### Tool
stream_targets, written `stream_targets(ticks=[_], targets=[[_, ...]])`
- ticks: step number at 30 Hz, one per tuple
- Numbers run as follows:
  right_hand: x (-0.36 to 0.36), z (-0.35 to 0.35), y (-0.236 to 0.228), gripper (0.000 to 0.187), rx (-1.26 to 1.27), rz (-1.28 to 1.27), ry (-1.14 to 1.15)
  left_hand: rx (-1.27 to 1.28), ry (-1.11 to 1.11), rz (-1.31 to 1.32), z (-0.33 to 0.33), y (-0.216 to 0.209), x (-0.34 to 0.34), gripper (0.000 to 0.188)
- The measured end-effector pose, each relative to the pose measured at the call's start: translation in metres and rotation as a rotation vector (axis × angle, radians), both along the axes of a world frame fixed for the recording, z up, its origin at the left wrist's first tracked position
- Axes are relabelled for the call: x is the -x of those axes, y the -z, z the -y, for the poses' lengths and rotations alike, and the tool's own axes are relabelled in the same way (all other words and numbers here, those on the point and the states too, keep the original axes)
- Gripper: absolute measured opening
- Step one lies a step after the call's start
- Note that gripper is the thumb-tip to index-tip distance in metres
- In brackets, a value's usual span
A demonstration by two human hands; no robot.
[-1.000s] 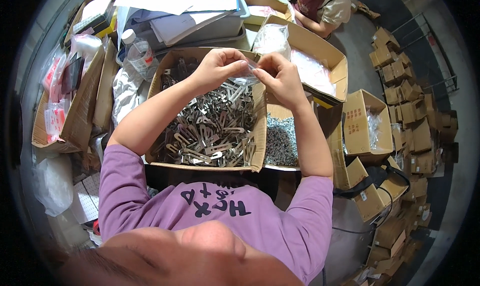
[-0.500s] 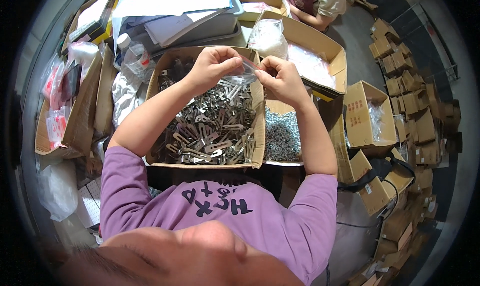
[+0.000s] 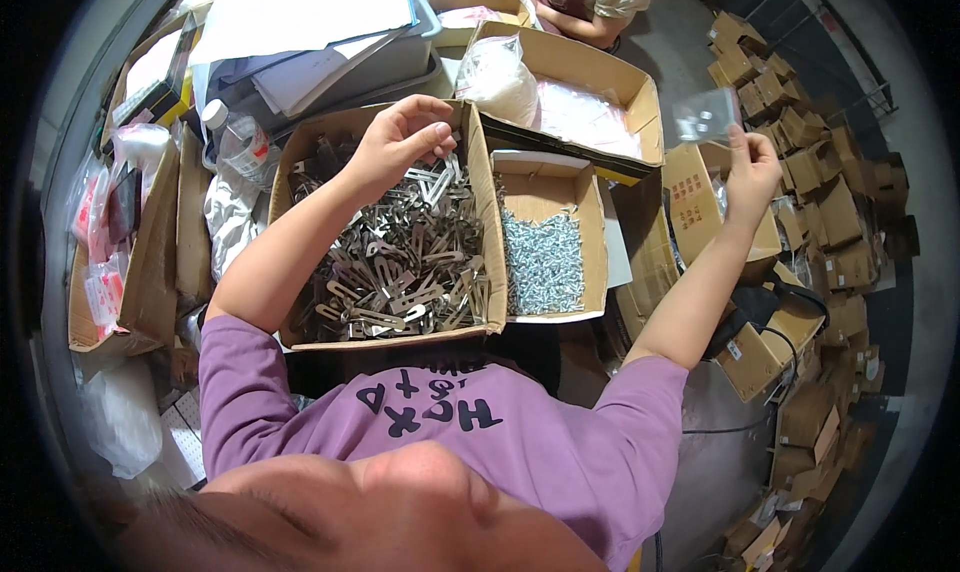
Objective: The person picks up metal clips from a large box, places them into small plastic bags, and then drops the bags into a different box.
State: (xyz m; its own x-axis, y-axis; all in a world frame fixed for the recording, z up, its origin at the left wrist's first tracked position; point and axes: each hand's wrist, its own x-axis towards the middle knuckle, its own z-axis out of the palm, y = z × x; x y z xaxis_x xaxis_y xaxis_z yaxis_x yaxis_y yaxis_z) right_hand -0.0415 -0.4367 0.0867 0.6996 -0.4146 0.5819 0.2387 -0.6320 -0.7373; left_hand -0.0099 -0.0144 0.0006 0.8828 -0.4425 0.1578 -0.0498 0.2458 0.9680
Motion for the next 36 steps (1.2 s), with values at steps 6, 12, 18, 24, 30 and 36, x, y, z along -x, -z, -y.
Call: stream_targets(ticks=[6, 12, 18, 24, 30, 36], targets=[[-0.051, -0.011, 0.038, 0.025, 0.393, -0.215, 0.064, -0.057, -0.025, -0.007, -0.001, -0.002, 0.002, 0.034], [-0.145, -0.035, 0.132, 0.03, 0.916, -0.829, -0.387, -0.111, -0.008, 0.034, -0.004, 0.01, -0.007, 0.034], [-0.166, -0.043, 0.156, 0.039, 0.77, -0.78, -0.26, -0.164, -0.008, 0.055, -0.006, 0.01, -0.013, 0.032], [-0.15, -0.061, 0.141, 0.028, 1.174, -0.991, -0.306, -0.203, -0.005, 0.063, -0.008, 0.011, -0.014, 0.028], [-0.143, -0.056, 0.14, 0.019, 0.9, -0.807, -0.443, -0.206, 0.014, 0.066, -0.008, 0.017, -0.016, 0.028], [-0.142, -0.05, 0.138, 0.022, 0.867, -0.882, -0.352, -0.257, 0.037, 0.068, -0.008, 0.017, -0.017, 0.029]])
